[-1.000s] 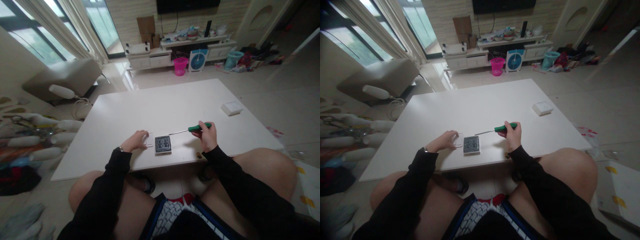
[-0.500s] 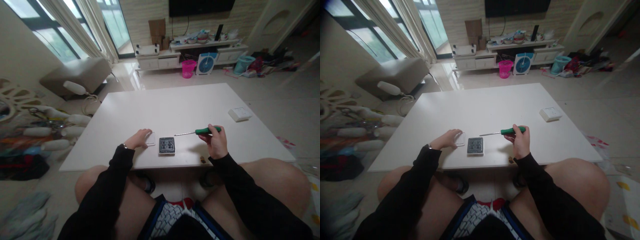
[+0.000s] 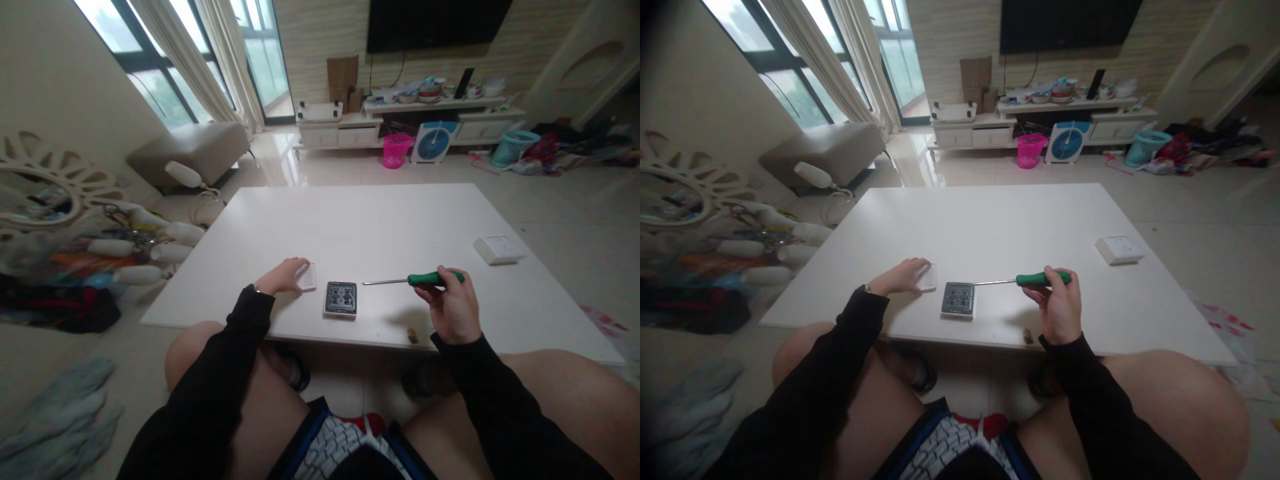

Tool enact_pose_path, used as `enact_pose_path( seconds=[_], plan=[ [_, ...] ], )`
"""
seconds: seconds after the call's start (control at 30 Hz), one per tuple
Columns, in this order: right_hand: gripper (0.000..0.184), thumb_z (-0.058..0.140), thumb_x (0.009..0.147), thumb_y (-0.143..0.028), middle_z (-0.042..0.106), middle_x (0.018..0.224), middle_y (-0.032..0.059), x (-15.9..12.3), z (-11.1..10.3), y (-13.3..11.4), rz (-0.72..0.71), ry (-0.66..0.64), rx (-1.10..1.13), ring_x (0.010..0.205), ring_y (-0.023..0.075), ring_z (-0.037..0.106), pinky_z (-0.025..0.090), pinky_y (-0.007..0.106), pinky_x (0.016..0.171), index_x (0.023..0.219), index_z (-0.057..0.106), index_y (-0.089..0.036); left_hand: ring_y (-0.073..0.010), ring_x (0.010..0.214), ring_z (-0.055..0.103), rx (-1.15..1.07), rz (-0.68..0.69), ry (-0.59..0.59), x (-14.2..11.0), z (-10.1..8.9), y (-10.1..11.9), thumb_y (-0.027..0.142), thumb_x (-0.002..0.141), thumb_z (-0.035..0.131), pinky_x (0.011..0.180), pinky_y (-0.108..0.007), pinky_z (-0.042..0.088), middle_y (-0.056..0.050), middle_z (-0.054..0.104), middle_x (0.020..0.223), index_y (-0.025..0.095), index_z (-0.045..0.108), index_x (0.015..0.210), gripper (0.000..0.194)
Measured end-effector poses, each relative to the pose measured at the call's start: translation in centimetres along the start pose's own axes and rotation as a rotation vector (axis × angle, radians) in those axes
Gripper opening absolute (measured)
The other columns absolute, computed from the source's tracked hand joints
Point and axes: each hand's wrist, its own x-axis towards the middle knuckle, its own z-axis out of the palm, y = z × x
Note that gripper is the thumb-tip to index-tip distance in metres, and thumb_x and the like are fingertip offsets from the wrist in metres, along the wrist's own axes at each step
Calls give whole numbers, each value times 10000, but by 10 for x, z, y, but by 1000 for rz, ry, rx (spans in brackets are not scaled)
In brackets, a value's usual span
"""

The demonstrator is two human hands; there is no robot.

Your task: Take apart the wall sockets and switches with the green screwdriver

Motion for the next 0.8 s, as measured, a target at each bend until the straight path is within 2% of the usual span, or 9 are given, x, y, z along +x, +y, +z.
enact_pose_path(
  seconds=[0.07,0.2,0.3,0.47,0.6,0.7,0.8],
  plan=[
    [466,887,652,-381,671,711,-113,0,0,-1,2,3,5,562,170,759,637,260,506,921,534,-240,-320,1258,629,-26,-7,25,-1,-7,-2,295,597,874,1092,-435,489,-99,667,1344,231,587,1346,805],
    [450,880,650,-363,669,715,-114,-1,0,-1,-1,3,14,551,167,755,635,257,498,918,541,-237,-297,1296,621,-56,-85,120,-7,-25,-10,406,729,829,1099,-407,493,-121,612,1448,218,512,1427,789],
    [442,875,643,-350,669,710,-114,0,0,-1,7,2,13,548,167,753,628,250,488,907,541,-234,-304,1315,606,-38,-184,157,-12,-34,-21,391,751,825,1112,-419,482,-129,598,1472,221,480,1448,796],
    [450,878,624,-344,675,698,-116,0,1,0,30,-1,-8,537,167,748,625,251,485,906,545,-236,-323,1236,655,31,-406,106,-11,-28,-38,336,720,856,1040,-397,513,-162,665,1364,187,476,1442,830],
    [474,893,599,-351,676,690,-117,0,2,0,42,-5,-5,525,171,742,618,253,467,899,544,-236,-384,1199,676,89,-560,74,-3,-16,-40,322,735,850,976,-426,531,-231,684,1299,138,447,1469,858],
    [477,897,597,-353,678,698,-115,-1,1,-1,44,-9,-3,542,175,750,620,255,475,897,546,-237,-413,1250,643,124,-549,78,1,-13,-30,322,807,795,1005,-470,517,-251,659,1338,138,481,1457,745],
    [470,894,604,-357,675,700,-112,-3,1,-3,35,-17,-7,552,174,751,621,256,484,898,547,-237,-367,1361,566,135,-411,101,3,-9,-11,358,898,723,1106,-460,464,-206,579,1478,179,498,1469,639]
  ],
)
